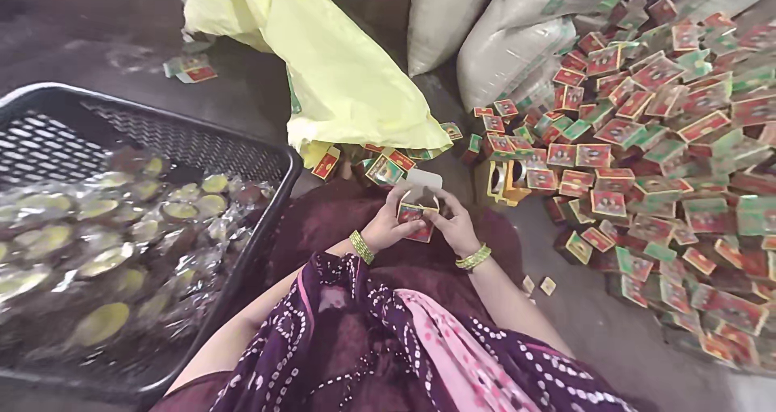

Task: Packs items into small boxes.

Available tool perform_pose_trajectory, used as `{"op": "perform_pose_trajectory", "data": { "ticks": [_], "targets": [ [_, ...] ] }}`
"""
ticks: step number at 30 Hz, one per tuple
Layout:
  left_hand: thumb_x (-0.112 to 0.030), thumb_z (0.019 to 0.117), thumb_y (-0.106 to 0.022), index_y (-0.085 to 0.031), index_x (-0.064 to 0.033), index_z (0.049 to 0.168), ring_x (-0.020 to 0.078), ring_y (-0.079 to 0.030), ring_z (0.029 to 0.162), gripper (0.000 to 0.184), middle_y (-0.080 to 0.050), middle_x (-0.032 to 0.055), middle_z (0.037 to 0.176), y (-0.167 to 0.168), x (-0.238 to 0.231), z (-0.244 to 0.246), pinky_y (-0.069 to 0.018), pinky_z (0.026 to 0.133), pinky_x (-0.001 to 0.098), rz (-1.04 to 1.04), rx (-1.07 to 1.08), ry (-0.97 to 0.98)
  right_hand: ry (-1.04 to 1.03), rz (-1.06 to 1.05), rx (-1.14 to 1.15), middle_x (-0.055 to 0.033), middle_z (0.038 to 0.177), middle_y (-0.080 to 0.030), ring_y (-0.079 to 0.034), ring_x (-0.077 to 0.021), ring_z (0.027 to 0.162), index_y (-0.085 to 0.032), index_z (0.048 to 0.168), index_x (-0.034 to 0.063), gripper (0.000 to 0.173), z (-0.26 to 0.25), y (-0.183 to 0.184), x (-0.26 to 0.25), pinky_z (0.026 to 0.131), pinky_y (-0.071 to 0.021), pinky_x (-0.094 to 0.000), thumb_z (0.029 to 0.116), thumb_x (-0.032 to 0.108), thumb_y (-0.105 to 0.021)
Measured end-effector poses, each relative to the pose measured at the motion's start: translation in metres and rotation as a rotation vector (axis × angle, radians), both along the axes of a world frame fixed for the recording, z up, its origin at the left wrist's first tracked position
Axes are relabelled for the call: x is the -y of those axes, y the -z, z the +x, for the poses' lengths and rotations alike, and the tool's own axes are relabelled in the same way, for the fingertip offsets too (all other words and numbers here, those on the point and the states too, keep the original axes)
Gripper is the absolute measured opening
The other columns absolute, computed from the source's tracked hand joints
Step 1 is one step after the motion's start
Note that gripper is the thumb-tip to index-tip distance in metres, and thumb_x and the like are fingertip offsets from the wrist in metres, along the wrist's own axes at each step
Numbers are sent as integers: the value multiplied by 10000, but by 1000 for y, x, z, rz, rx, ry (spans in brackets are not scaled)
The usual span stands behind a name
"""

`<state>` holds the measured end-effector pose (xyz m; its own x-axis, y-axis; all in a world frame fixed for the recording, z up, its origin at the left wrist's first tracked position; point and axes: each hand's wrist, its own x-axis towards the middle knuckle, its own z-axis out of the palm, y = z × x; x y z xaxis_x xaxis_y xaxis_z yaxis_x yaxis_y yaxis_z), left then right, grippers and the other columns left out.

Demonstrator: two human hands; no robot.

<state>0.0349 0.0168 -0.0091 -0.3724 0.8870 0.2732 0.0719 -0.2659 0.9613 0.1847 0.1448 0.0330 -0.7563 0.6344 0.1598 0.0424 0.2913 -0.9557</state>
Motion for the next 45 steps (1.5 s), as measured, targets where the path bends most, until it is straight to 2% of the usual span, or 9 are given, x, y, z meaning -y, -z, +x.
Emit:
{"op": "perform_pose_trajectory", "data": {
  "ticks": [7,9,12,16,23,33,38,42,45],
  "targets": [
    [-229,784,-880,-560,37,1234,144,-695,1032,613,-691,102,1140,-1,2,3,-598,931,351,-56,54,19,-84,200,-21,-108,1005,-625,-588,-148,1045,-636,840,51,361,-3,23,3,968,-478,-335,1045,330,-532],
    [-220,759,-899,-553,23,1233,153,-693,1049,635,-685,109,1162,-2,-2,1,-599,934,355,-79,79,11,-4,119,-130,-164,1109,-657,-639,-200,1081,-645,1057,-52,297,-7,21,4,972,-540,-374,980,234,-660],
    [-231,707,-933,-422,10,1357,185,-675,1116,862,-657,131,1224,0,-3,-2,-589,970,382,-95,117,-29,0,-142,-231,-148,1180,-683,-696,-218,1085,-341,1431,-36,620,-9,-1,4,974,-584,-415,935,92,-690],
    [-194,669,-952,-318,-29,1424,216,-687,1117,1000,-663,132,1243,2,-5,-1,-595,972,409,-81,132,-27,-79,-138,-72,-103,1016,-757,-725,-154,875,-720,1137,-37,273,-5,-10,-1,824,-619,-328,897,86,-763],
    [-190,647,-963,-359,-45,1430,199,-689,1102,1000,-657,113,1261,3,-4,-2,-601,957,398,-113,103,6,-181,264,29,-58,1073,-776,-727,-121,1027,-811,1051,69,167,-5,-15,-8,928,-612,-310,929,175,-769],
    [-189,667,-948,-439,-34,1401,167,-692,1071,907,-684,89,1201,5,-2,-3,-597,948,382,-149,85,27,-357,523,161,-99,1148,-687,-624,-177,1115,-781,1181,129,307,3,-26,-10,978,-530,-350,1001,158,-534],
    [-177,718,-926,-537,-60,1306,169,-693,1037,714,-682,74,1176,4,-4,-3,-608,907,380,-152,170,-54,-102,552,20,-101,1172,-752,-706,-181,1124,-750,1195,33,237,5,-1,11,1029,-569,-361,1019,84,-599],
    [-176,751,-899,-580,-52,1246,165,-702,993,602,-686,77,1160,5,-3,1,-620,872,367,-186,154,-57,-44,183,-75,-163,1205,-737,-720,-237,1134,-556,1377,-103,438,6,7,20,1013,-598,-392,954,-24,-639],
    [-152,749,-901,-584,-53,1262,172,-701,1036,612,-697,72,1168,0,-8,-2,-616,906,378,-137,117,-34,77,-173,-149,-188,1099,-740,-745,-288,1019,-356,1407,-10,692,3,-3,9,903,-629,-432,844,-62,-756]
  ]
}}
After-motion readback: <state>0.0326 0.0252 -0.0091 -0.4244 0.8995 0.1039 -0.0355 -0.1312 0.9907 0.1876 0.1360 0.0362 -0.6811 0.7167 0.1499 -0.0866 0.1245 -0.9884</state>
